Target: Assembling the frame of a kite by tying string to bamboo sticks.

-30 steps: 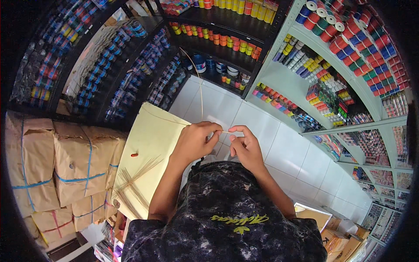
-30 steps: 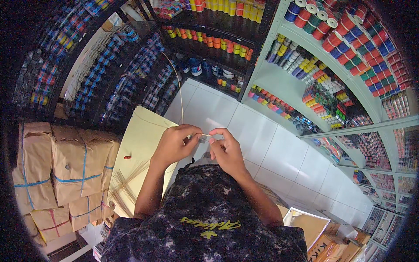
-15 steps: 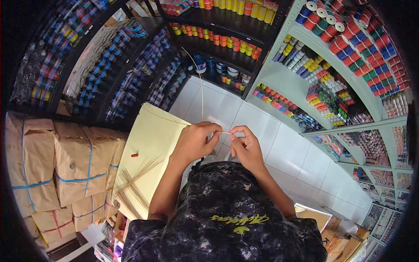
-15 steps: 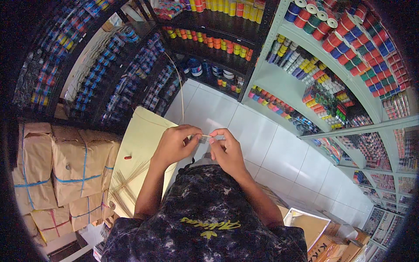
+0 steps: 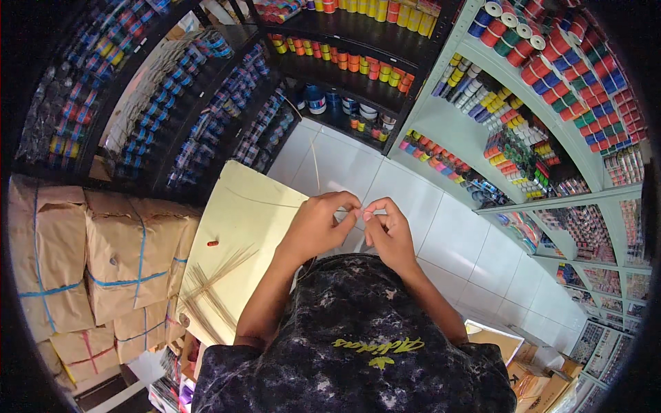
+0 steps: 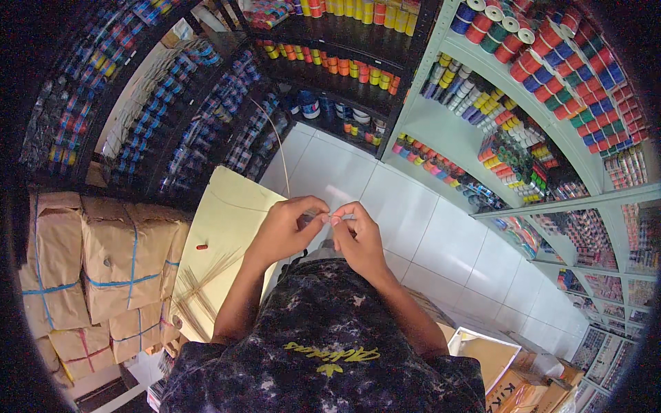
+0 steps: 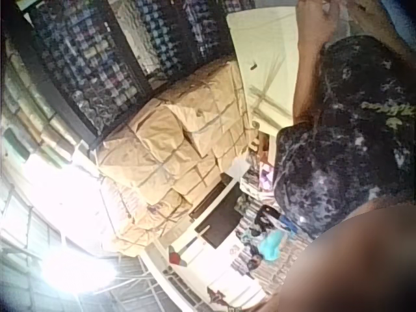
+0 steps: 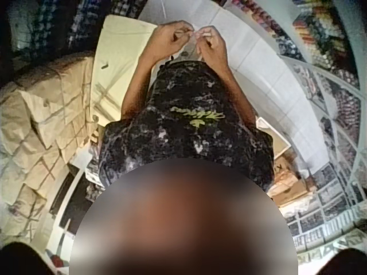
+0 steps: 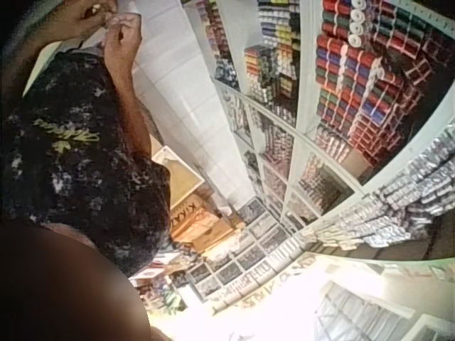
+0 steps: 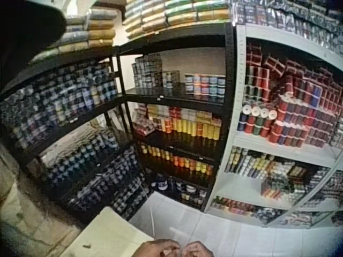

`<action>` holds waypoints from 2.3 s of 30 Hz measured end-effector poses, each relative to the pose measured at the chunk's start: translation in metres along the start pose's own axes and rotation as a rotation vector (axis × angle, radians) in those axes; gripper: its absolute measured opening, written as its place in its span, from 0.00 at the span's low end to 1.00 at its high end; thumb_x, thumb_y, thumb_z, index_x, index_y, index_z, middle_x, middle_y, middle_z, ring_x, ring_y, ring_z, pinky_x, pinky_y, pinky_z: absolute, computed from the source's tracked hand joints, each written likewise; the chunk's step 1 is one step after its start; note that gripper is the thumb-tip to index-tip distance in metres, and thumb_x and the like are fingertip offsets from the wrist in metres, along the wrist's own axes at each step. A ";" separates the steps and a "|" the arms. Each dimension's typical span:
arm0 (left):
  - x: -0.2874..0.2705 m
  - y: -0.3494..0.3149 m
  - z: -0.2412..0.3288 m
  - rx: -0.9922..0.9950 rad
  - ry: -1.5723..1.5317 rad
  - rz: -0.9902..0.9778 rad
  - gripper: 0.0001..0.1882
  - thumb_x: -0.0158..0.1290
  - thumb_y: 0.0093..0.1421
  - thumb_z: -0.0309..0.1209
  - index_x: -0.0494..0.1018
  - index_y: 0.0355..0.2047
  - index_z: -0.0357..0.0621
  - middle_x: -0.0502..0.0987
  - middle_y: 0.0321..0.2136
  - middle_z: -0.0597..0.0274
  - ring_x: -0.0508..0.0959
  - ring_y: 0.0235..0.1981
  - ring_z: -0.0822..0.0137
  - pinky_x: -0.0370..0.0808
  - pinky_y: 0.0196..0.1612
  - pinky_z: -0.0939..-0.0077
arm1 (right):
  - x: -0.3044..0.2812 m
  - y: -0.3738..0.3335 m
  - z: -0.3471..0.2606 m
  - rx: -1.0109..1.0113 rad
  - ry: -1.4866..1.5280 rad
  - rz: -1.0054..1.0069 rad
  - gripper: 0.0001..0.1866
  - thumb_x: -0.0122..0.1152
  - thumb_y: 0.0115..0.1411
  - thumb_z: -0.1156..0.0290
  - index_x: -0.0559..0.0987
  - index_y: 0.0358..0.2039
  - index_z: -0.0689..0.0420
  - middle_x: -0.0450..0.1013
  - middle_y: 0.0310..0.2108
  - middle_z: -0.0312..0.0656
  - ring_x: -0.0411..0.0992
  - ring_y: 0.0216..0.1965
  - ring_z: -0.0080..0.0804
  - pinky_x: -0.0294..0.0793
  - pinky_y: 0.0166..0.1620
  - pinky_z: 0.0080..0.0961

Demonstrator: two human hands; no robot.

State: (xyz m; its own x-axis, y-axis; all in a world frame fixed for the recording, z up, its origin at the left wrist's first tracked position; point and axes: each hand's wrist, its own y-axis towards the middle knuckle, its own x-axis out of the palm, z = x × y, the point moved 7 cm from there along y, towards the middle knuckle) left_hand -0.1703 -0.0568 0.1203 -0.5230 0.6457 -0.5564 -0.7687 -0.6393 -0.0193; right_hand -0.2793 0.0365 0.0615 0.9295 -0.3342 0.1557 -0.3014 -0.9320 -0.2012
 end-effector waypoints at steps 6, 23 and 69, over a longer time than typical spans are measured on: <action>0.018 0.000 -0.010 -0.155 -0.413 0.001 0.06 0.55 0.64 0.27 0.76 0.36 0.36 0.80 0.30 0.63 0.77 0.24 0.75 0.74 0.22 0.81 | -0.002 -0.001 0.001 -0.018 -0.012 0.021 0.06 0.53 0.69 0.71 0.68 0.40 0.58 0.68 0.17 0.32 0.63 0.18 0.15 0.58 0.23 0.16; 0.021 -0.004 -0.023 -0.209 -0.505 0.049 0.06 0.57 0.64 0.28 0.75 0.37 0.36 0.77 0.25 0.67 0.74 0.22 0.80 0.72 0.26 0.84 | -0.003 -0.007 -0.010 -0.094 -0.117 0.036 0.05 0.57 0.66 0.74 0.72 0.40 0.60 0.71 0.17 0.33 0.66 0.20 0.14 0.63 0.24 0.17; 0.024 -0.003 -0.029 -0.199 -0.634 0.023 0.05 0.54 0.64 0.24 0.76 0.38 0.34 0.79 0.29 0.67 0.76 0.28 0.79 0.74 0.33 0.83 | -0.001 -0.002 -0.009 -0.089 -0.092 0.012 0.04 0.58 0.65 0.74 0.73 0.35 0.59 0.72 0.18 0.30 0.64 0.20 0.11 0.60 0.24 0.15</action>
State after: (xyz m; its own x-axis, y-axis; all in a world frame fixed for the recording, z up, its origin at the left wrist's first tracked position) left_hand -0.1701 -0.0514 0.0830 -0.7005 0.7127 0.0366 -0.7039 -0.6816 -0.1998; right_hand -0.2810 0.0376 0.0701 0.9401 -0.3350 0.0631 -0.3266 -0.9381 -0.1152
